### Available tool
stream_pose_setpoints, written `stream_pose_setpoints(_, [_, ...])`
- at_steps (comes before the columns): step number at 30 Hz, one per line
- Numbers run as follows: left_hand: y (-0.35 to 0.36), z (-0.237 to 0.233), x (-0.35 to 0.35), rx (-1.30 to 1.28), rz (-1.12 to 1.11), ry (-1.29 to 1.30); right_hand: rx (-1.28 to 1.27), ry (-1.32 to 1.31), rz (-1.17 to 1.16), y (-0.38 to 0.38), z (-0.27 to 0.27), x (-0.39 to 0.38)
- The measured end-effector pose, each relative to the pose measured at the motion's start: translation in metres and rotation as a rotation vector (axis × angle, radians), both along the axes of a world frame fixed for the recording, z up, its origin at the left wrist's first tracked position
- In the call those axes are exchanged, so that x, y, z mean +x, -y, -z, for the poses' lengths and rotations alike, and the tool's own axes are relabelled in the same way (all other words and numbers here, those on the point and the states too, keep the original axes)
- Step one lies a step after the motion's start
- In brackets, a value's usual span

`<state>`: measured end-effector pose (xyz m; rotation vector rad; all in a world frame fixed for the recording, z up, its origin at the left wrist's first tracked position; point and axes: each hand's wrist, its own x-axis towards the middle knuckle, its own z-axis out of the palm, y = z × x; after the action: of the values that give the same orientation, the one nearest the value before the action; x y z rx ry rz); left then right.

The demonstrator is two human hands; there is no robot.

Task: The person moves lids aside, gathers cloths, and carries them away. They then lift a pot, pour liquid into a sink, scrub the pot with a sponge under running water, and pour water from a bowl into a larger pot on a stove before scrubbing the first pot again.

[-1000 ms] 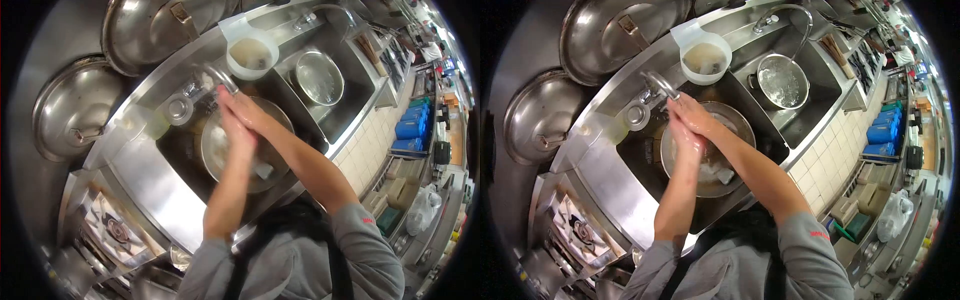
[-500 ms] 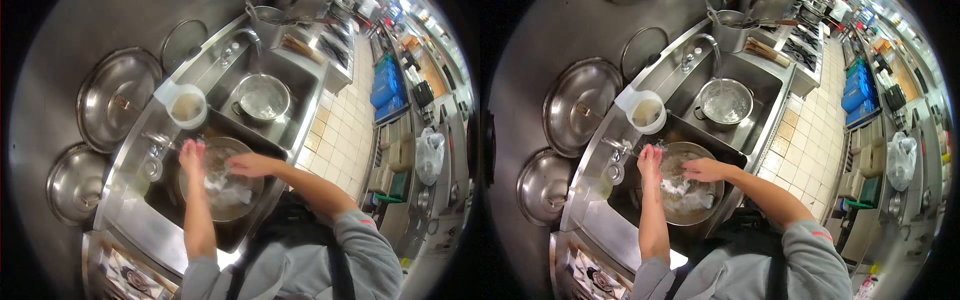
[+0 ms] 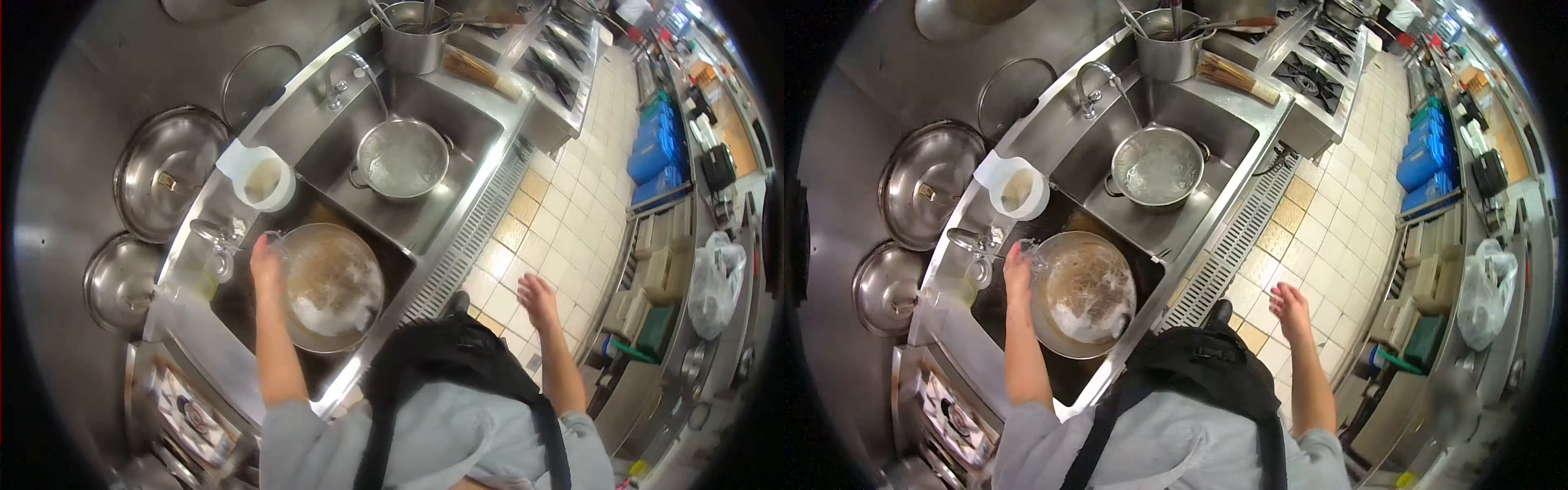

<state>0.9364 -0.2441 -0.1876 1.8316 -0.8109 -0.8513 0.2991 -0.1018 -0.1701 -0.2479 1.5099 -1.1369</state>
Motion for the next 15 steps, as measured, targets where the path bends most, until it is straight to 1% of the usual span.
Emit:
stream_pose_setpoints(2, [-0.024, 0.023, -0.006, 0.135, 0.004, 0.273, 0.024, 0.061, 0.019, -0.012, 0.009, -0.036])
stream_pose_setpoints(3, [-0.034, 0.007, -0.028, 0.22, -0.053, 0.327, -0.023, 0.12, 0.028, -0.016, 0.013, -0.056])
stream_pose_setpoints(4, [-0.044, -0.009, -0.051, 0.308, -0.108, 0.373, -0.019, 0.11, 0.066, -0.017, 0.017, -0.076])
stream_pose_setpoints(6, [-0.056, -0.023, -0.091, 0.313, -0.248, 0.336, -0.009, 0.089, 0.143, -0.013, 0.019, -0.11])
stream_pose_setpoints(9, [-0.066, -0.039, -0.142, 0.009, -0.232, 0.048, -0.087, 0.102, 0.139, 0.013, 0.024, -0.151])
stream_pose_setpoints(10, [-0.066, -0.042, -0.149, 0.053, -0.19, -0.046, -0.102, 0.102, 0.133, 0.026, 0.025, -0.16])
stream_pose_setpoints(11, [-0.061, -0.044, -0.155, 0.098, -0.145, -0.141, -0.096, 0.076, 0.148, 0.044, 0.012, -0.154])
stream_pose_setpoints(13, [-0.044, -0.048, -0.174, 0.046, -0.111, -0.279, -0.13, 0.1, 0.106, 0.081, 0.012, -0.151])
stream_pose_setpoints(15, [-0.013, -0.051, -0.217, -0.147, -0.134, -0.357, -0.158, 0.117, 0.059, 0.123, 0.008, -0.136])
